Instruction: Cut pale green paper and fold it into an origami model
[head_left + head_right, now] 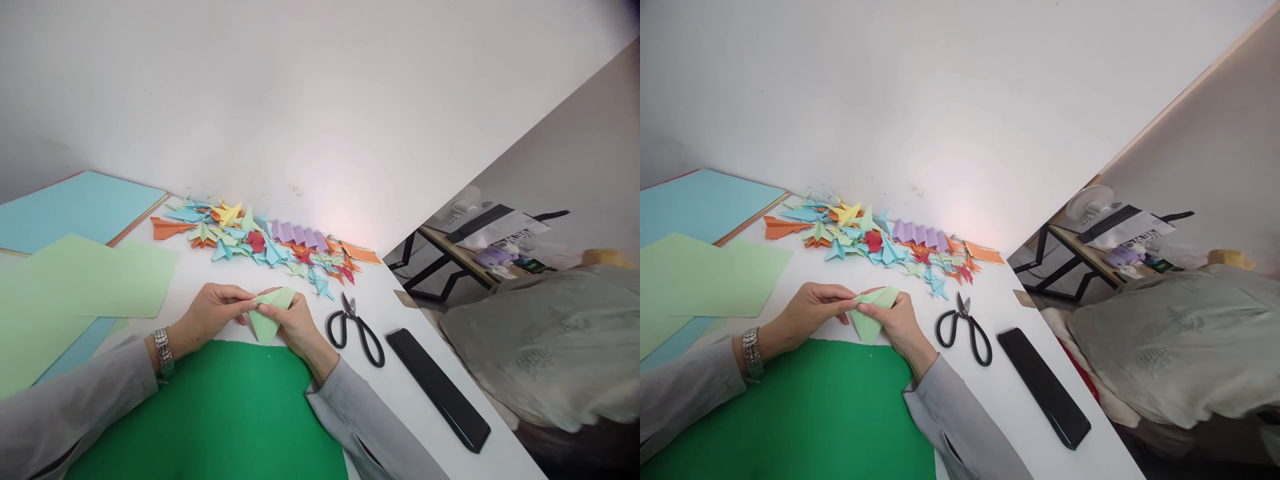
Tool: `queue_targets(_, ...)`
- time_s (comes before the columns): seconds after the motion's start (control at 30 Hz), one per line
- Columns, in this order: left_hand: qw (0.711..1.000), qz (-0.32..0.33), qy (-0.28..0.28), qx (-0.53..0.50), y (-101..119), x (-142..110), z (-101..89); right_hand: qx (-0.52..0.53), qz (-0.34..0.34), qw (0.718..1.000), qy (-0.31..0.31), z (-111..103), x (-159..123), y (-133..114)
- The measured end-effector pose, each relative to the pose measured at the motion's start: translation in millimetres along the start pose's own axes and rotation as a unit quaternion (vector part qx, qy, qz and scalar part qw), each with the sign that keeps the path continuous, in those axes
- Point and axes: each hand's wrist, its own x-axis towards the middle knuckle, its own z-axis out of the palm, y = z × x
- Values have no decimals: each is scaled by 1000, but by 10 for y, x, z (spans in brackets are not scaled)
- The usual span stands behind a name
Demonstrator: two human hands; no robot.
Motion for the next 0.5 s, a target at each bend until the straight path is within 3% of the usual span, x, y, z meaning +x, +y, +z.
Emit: queue_targets(0.5,1000,-4,6,10,-46,28,-10,-15,0,1000,18,52,-8,-6)
